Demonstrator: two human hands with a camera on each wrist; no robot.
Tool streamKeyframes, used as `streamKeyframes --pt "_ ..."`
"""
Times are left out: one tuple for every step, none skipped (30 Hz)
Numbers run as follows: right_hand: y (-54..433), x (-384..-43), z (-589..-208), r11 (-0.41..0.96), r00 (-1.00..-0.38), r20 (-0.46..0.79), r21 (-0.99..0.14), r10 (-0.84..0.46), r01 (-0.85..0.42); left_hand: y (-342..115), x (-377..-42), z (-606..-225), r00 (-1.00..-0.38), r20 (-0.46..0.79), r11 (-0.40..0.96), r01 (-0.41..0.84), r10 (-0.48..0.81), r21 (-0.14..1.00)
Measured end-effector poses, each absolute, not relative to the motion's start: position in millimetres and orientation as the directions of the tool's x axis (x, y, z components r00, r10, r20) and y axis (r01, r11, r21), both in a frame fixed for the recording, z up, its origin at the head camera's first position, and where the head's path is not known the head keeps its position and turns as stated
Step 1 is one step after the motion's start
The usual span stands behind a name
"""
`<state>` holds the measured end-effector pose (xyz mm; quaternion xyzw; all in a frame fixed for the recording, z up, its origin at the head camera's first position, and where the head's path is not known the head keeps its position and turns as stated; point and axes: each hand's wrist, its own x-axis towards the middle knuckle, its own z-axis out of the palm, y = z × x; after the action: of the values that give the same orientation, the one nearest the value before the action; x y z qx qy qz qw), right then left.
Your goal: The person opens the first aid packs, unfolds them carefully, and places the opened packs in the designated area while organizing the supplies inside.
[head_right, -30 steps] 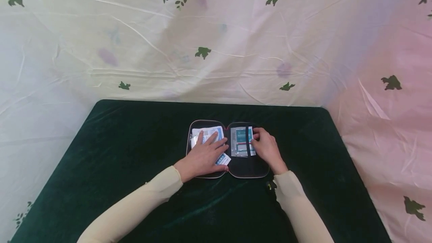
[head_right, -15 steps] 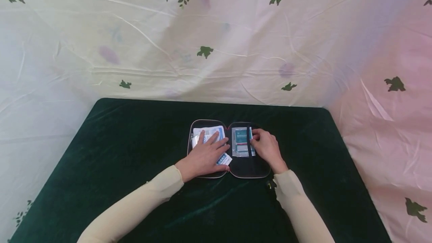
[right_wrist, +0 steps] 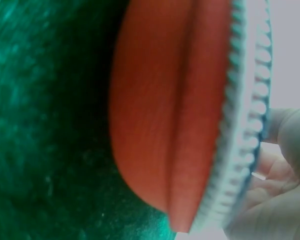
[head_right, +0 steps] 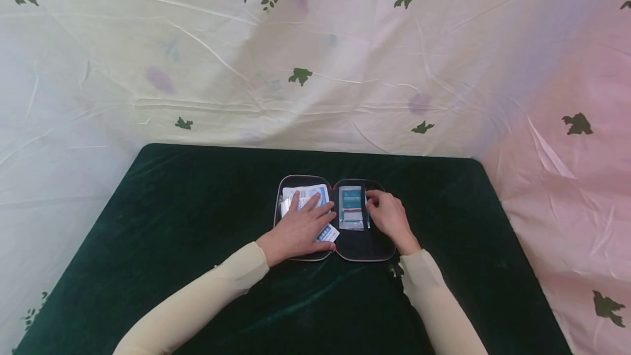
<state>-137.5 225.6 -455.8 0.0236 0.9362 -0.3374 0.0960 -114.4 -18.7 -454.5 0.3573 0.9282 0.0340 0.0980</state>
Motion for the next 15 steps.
streamKeyframes --pt "225.4 -137.6 -456.0 0.774 -0.981 -0.193 -0.625 -0.021 0.106 -18.7 -114.3 -454.4 -0.726 -0.158 0.743 0.656 0.669 0.133" --pt "225.0 -137.6 -456.0 0.775 -0.982 -0.19 -0.623 -0.021 0.104 -18.7 -114.2 -454.2 -0.726 -0.159 0.743 0.656 0.669 0.133" --pt "224.8 -137.7 -456.2 0.776 -0.982 -0.186 -0.623 -0.023 0.1 -18.7 -114.0 -454.0 -0.727 -0.158 0.744 0.655 0.668 0.132" --pt "224.6 -137.9 -456.6 0.776 -0.983 -0.183 -0.623 -0.022 0.098 -18.6 -113.8 -453.8 -0.727 -0.159 0.744 0.655 0.668 0.131" --pt "224.5 -137.9 -456.5 0.776 -0.984 -0.179 -0.624 -0.023 0.095 -18.5 -113.8 -453.8 -0.727 -0.159 0.744 0.656 0.668 0.129" --pt "224.5 -138.0 -456.6 0.775 -0.984 -0.178 -0.625 -0.023 0.095 -18.5 -113.7 -453.7 -0.727 -0.158 0.744 0.656 0.668 0.127" --pt "224.5 -138.1 -456.7 0.774 -0.984 -0.176 -0.626 -0.024 0.093 -18.4 -113.7 -453.7 -0.727 -0.158 0.744 0.656 0.668 0.126" --pt "224.4 -138.0 -456.7 0.772 -0.984 -0.175 -0.629 -0.023 0.094 -18.4 -113.7 -453.7 -0.727 -0.157 0.744 0.657 0.668 0.123" --pt "224.4 -137.9 -456.7 0.771 -0.984 -0.174 -0.63 -0.024 0.093 -18.4 -113.7 -453.7 -0.727 -0.157 0.743 0.658 0.669 0.12" --pt "224.4 -137.8 -456.8 0.769 -0.985 -0.173 -0.632 -0.025 0.092 -18.4 -113.7 -453.8 -0.726 -0.158 0.743 0.658 0.669 0.119" --pt "224.4 -137.5 -456.8 0.766 -0.985 -0.171 -0.636 -0.025 0.091 -18.4 -113.8 -453.8 -0.726 -0.157 0.743 0.659 0.669 0.118" --pt "224.4 -137.3 -457.0 0.764 -0.985 -0.168 -0.639 -0.025 0.09 -18.4 -113.9 -453.8 -0.726 -0.157 0.743 0.659 0.67 0.118" --pt "224.4 -137.2 -457.1 0.761 -0.986 -0.164 -0.643 -0.026 0.087 -18.4 -113.8 -453.7 -0.726 -0.157 0.743 0.659 0.669 0.117" --pt "224.3 -137.0 -457.2 0.759 -0.987 -0.16 -0.646 -0.027 0.084 -18.6 -113.8 -453.6 -0.726 -0.157 0.742 0.66 0.67 0.118" --pt "224.2 -136.8 -457.3 0.756 -0.987 -0.157 -0.65 -0.027 0.082 -18.6 -114.0 -453.6 -0.725 -0.158 0.742 0.66 0.67 0.119"
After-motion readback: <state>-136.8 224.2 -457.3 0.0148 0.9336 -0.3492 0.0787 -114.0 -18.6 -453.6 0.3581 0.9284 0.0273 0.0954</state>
